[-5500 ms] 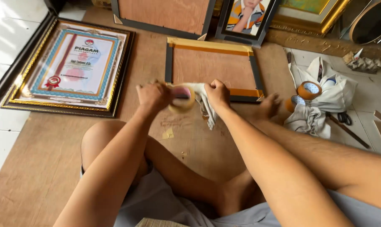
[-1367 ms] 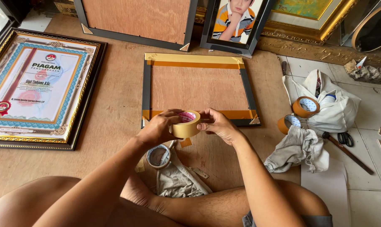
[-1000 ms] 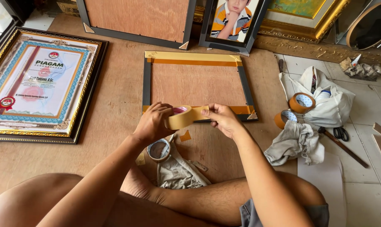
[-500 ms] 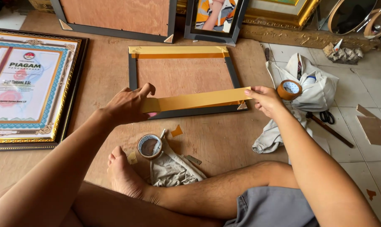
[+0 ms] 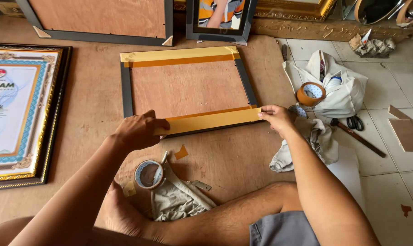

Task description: Applying adhesive tape to the back of a picture frame and wiping the surface with a cloth

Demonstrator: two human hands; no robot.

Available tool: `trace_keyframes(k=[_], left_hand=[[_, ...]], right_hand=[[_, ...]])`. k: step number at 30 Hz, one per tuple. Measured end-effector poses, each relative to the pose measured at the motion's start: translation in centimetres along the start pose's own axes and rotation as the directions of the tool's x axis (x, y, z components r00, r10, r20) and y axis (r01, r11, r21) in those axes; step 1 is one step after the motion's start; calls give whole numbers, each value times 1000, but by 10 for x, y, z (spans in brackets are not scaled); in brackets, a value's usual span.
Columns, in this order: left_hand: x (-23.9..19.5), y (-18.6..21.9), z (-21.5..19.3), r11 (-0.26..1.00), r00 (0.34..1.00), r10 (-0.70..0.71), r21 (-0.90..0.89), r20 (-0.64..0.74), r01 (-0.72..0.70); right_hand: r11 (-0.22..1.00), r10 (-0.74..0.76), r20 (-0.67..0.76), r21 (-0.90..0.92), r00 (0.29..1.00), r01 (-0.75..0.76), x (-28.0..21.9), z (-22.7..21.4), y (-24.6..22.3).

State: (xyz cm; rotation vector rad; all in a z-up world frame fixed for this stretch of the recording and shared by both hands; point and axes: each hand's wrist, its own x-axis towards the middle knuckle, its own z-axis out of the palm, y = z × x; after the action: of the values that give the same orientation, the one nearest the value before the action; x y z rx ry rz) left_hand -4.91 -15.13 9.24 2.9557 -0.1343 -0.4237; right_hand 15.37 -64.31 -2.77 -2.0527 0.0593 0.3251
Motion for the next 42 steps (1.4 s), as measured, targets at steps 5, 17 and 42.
trace_keyframes(k=[5,17,42], left_hand=[[13,5,7,996,999,-22,87,-43,26],[27,13,-2,992,1000,16,126,-26,-12],[45,15,23,968,1000,0,252,30,-8]], right_hand=[[999,12,-36,-36,999,-13,13,2,13],[989,77,-119,-116,990,-91,29,-5,12],[987,105,-87,-110,991,-114,52,-15,53]])
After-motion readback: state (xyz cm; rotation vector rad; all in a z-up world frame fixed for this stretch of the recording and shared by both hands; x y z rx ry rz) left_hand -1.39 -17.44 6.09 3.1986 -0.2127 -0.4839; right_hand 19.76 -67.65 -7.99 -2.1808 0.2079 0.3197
